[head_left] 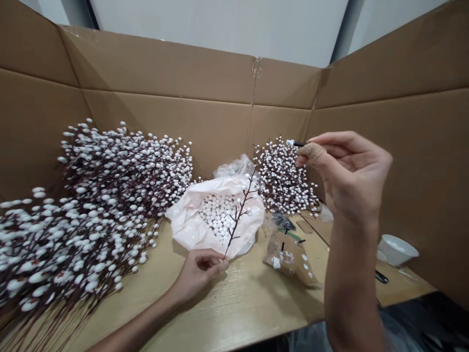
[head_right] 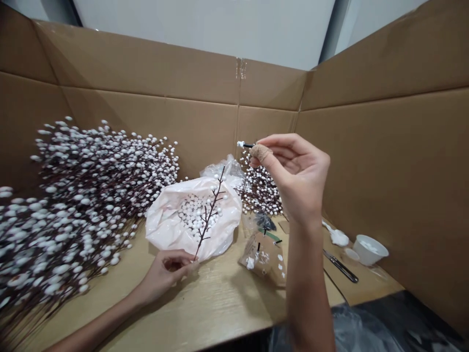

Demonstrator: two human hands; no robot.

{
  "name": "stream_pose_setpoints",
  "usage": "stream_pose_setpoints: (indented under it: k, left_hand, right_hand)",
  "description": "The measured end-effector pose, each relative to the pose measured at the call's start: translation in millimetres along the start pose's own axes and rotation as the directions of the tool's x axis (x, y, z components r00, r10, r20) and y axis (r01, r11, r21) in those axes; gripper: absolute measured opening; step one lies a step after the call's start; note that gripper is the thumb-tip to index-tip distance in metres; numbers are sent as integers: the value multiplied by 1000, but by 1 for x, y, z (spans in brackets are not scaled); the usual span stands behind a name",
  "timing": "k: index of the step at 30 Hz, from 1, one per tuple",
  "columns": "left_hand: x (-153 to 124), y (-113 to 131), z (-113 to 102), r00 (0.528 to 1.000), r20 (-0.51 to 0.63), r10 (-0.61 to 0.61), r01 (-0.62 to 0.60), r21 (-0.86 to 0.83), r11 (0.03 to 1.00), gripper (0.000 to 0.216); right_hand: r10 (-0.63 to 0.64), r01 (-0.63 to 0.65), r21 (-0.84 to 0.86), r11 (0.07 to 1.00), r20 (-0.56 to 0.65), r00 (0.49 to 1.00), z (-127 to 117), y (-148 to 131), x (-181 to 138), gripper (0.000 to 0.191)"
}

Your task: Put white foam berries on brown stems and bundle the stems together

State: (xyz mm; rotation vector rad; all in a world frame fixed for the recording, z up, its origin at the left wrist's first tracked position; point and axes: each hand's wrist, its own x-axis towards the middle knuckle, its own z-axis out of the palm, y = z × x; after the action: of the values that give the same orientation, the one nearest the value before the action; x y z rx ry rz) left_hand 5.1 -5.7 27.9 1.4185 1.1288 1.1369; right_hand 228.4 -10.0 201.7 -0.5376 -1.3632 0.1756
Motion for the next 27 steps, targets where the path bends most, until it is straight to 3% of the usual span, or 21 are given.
stream_pose_setpoints:
  k: [5, 10, 12, 14, 19, 27]
  left_hand:
    - [0, 3, -3, 999, 25, 21, -22, 43, 999, 23]
    - [3, 3, -5, 999, 20, 27, -28, 52, 998, 21]
    - [3, 3, -5, 999, 26, 34, -35, 51, 998, 21]
    - [4, 1, -5, 998, 26, 48, -50, 51, 997, 20]
    - [4, -1, -5, 998, 17, 60, -61, 57, 997, 21]
    - [5, 0, -4, 998, 23, 50, -51, 68, 996, 22]
  right_hand:
    - [282, -271, -124, 954, 75, 957, -33, 11, -24, 12]
    - [655, -608, -273, 746, 134, 744, -92, 44, -79, 27]
    - [733, -669, -327, 667, 128, 668, -114, 56, -102, 32]
    - [773, -696, -381, 609, 88, 629, -129, 65, -122, 37]
    - [793, -665, -515, 541, 49, 607, -144, 78, -148, 42]
    - [772, -603, -532, 594, 166, 614, -151, 83, -160, 31]
